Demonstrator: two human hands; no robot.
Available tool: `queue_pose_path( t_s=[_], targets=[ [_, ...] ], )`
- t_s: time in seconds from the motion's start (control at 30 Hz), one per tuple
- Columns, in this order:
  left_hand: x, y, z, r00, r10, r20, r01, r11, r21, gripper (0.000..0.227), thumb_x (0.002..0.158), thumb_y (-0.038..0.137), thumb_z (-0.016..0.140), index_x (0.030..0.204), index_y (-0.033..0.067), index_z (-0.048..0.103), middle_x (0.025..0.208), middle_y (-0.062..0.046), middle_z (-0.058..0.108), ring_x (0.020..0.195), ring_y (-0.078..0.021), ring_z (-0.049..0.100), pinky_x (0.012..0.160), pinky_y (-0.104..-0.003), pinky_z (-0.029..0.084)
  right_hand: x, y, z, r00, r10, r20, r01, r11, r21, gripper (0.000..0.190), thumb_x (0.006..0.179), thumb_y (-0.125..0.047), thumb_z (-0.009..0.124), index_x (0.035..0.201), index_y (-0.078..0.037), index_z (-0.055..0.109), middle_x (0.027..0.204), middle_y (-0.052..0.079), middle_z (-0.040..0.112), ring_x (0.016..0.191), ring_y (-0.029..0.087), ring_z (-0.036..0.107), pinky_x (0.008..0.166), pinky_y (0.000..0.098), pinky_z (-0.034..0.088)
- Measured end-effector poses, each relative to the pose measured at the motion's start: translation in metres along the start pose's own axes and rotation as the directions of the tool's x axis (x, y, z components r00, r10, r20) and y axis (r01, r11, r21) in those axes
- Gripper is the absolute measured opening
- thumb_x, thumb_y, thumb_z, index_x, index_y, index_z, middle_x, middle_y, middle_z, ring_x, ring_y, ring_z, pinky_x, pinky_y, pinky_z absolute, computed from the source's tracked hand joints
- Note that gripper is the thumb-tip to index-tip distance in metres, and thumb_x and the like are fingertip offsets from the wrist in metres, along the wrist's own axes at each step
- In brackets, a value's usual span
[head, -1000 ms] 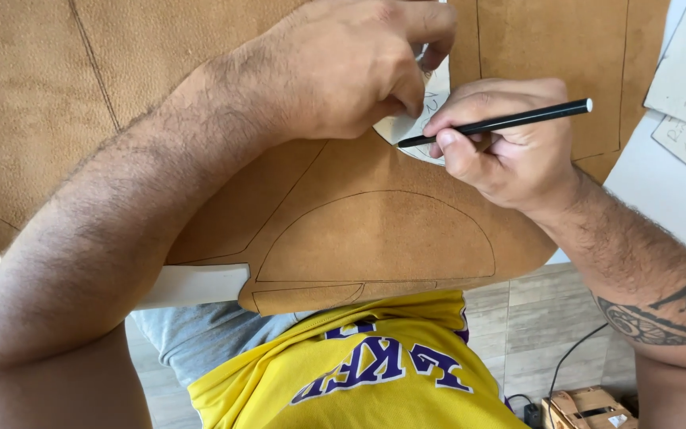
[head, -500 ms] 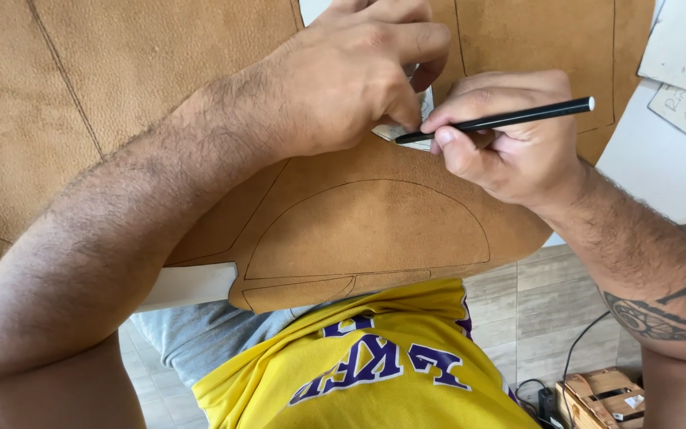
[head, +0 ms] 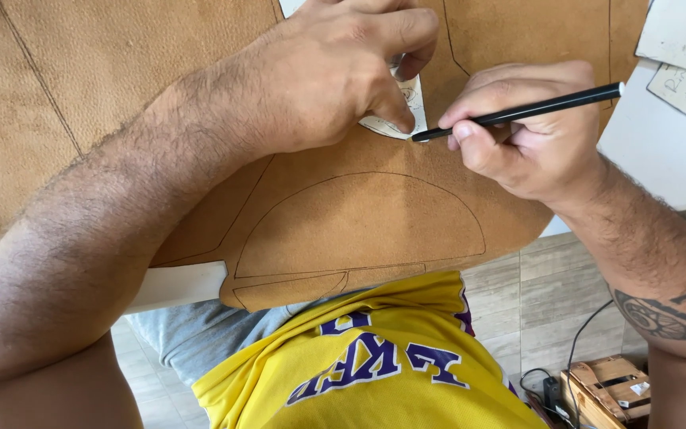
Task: Tracing paper patterns onto a large piece of leather and cutting out the shapes using scissors.
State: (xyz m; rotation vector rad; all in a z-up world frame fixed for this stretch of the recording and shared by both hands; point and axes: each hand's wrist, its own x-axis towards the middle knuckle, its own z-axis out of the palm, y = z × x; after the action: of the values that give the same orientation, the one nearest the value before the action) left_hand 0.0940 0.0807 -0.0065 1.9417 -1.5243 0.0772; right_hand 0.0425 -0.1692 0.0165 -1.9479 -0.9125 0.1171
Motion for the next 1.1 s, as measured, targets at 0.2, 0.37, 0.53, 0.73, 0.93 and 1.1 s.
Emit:
queue_pose_path(
  t_s=[0.2,0.37,0.53,0.73,0.93,1.1],
  targets=[
    [0.001,0.001,0.001,0.999,0.022,0.029,-0.024,0.996,0.089,0.022,0.097,0.018,0.068,0.098,0.0333,0.084,0.101,-0.006,0.051,0.097,-0.031,0.055,0.067,-0.047,0.042,-0.001,0.002,-0.002,1.0,-0.015,-0.001,0.015,1.0,-0.009,0.027,0.104,-0.006,0.056,0.088,0.012,0.067,0.071,0.016,0.065,0.062,0.026,0.062,0.058,0.0323,0.046],
    [0.002,0.008,-0.002,0.998,-0.026,0.063,0.017,0.99,0.139,0.02,0.098,0.023,0.068,0.094,0.0386,0.08,0.104,-0.005,0.049,0.101,-0.0285,0.053,0.066,-0.045,0.043,-0.004,0.003,-0.004,1.0,-0.004,-0.012,0.004,1.0,0.011,0.028,0.103,-0.007,0.055,0.086,0.013,0.066,0.07,0.017,0.064,0.061,0.026,0.06,0.055,0.0323,0.044],
    [0.003,0.008,0.002,0.995,-0.043,0.092,0.018,0.967,0.255,0.024,0.09,0.025,0.07,0.1,0.0441,0.08,0.107,-0.004,0.051,0.107,-0.0273,0.053,0.065,-0.045,0.045,-0.006,0.006,-0.006,1.0,-0.001,-0.011,0.001,1.0,0.025,0.026,0.103,-0.005,0.056,0.086,0.014,0.065,0.07,0.018,0.063,0.061,0.028,0.06,0.059,0.0344,0.046],
    [0.004,0.013,0.0,0.991,-0.067,0.115,0.03,0.954,0.298,0.025,0.09,0.029,0.07,0.104,0.0461,0.08,0.107,-0.003,0.052,0.107,-0.0265,0.053,0.063,-0.045,0.046,-0.008,0.008,-0.008,1.0,0.0,-0.013,0.0,1.0,0.025,0.028,0.103,-0.007,0.056,0.085,0.013,0.065,0.07,0.017,0.063,0.06,0.027,0.059,0.058,0.0341,0.045],
    [0.005,0.019,-0.001,0.995,-0.051,0.084,0.018,0.933,0.36,0.011,0.094,0.036,0.071,0.095,0.0437,0.079,0.106,0.001,0.053,0.105,-0.0241,0.054,0.072,-0.042,0.043,-0.009,0.01,-0.008,0.999,-0.022,-0.028,0.023,1.0,0.017,0.027,0.103,-0.005,0.057,0.084,0.013,0.066,0.069,0.017,0.063,0.058,0.026,0.057,0.056,0.0337,0.044],
    [0.006,0.021,-0.001,0.996,-0.044,0.084,0.005,0.91,0.415,0.009,0.096,0.038,0.071,0.092,0.044,0.076,0.105,0.002,0.053,0.104,-0.0232,0.055,0.077,-0.04,0.043,-0.006,0.01,-0.008,0.998,-0.05,-0.029,0.052,0.997,0.059,0.027,0.101,-0.004,0.057,0.084,0.015,0.065,0.069,0.018,0.063,0.057,0.026,0.059,0.055,0.0334,0.045]
  ],
)
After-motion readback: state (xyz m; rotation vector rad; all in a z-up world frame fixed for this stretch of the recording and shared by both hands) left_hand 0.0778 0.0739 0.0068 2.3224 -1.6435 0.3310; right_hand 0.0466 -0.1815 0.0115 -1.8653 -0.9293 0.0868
